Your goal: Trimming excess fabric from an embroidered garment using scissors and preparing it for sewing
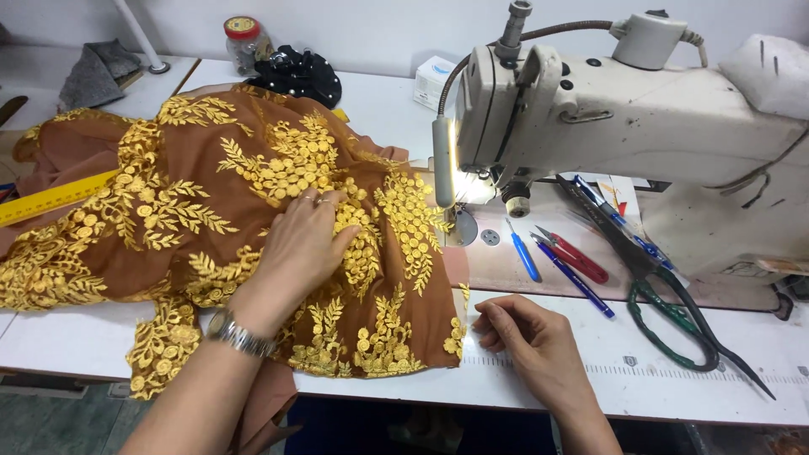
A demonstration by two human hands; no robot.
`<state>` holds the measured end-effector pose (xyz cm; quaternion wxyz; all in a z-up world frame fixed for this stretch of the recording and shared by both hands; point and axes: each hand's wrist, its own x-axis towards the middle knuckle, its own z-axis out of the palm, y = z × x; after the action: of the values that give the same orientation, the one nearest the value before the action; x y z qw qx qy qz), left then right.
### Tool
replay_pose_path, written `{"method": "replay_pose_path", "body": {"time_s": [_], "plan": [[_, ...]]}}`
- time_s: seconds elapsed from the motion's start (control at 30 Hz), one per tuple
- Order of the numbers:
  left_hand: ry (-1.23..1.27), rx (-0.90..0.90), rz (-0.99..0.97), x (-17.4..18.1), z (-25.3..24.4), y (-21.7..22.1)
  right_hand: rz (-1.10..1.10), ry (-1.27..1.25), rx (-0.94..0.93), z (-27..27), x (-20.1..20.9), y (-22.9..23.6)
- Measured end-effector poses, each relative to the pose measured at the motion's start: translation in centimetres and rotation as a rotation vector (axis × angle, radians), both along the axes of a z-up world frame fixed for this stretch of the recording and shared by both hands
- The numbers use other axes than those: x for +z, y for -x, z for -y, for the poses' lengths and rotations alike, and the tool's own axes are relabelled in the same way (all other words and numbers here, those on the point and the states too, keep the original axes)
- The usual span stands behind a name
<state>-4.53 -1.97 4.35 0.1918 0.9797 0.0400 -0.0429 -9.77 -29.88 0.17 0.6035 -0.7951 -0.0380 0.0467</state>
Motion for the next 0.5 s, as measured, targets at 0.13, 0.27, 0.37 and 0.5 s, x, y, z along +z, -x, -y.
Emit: {"method": "replay_pose_path", "body": {"time_s": [0.13, 0.27, 0.37, 0.5], "plan": [[-0.055, -0.170, 0.461, -0.1, -0.1, 5.1, 0.013, 0.009, 0.016, 0.2, 0.0, 0.0], [-0.020, -0.332, 0.828, -0.2, 0.6, 10.8, 0.088, 0.054, 0.038, 0.2, -0.4, 0.0], [0.070, -0.343, 0.896, -1.2, 0.7, 13.6, 0.068, 0.045, 0.036, 0.2, -0.1, 0.2], [0.133, -0.219, 0.910, -2.5, 1.3, 15.6, 0.077, 0.060, 0.039, 0.1, -0.1, 0.2]]}}
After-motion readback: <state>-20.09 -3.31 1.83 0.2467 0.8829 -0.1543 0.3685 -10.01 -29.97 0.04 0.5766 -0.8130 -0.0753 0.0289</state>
